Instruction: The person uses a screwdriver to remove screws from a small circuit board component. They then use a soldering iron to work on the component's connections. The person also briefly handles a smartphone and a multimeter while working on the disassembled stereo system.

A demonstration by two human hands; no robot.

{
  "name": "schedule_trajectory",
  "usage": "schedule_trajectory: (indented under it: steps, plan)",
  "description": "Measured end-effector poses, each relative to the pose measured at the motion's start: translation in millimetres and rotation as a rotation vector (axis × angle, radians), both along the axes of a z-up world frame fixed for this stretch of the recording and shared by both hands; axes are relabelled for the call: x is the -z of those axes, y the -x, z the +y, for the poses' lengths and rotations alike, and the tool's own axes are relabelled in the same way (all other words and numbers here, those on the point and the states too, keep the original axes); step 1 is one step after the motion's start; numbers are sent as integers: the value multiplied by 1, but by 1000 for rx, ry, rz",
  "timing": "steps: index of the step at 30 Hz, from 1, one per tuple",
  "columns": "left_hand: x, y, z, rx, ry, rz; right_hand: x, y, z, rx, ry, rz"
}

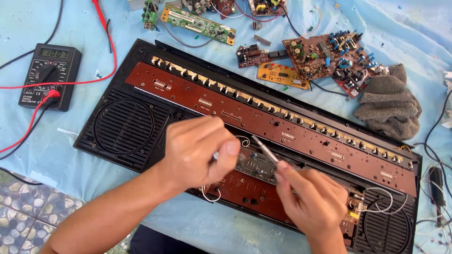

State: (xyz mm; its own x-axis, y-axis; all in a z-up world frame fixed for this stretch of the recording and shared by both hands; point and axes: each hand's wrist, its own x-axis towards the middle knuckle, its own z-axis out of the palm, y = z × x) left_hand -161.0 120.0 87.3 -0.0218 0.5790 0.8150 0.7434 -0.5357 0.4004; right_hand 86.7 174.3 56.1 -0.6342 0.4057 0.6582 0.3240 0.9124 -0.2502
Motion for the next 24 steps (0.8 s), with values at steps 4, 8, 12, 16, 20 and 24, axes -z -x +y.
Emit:
schedule_trajectory:
  steps: [4,8,12,16,20,24]
  plan:
    - [4,11,2,-80,9,19,-4,3,-6,42,12,111]
    - [3,10,3,-21,5,37,-6,7,-13,30,62,54]
    - [3,12,2,43,-9,58,-7,8,-9,6,39,-6]
    - [4,13,3,65,2,47,-10,11,-6,-21,18,-15]
    - [6,12,4,74,8,42,-8,7,-5,-18,75,-38]
    - [7,12,3,80,21,33,-6,6,-5,-77,224,-61]
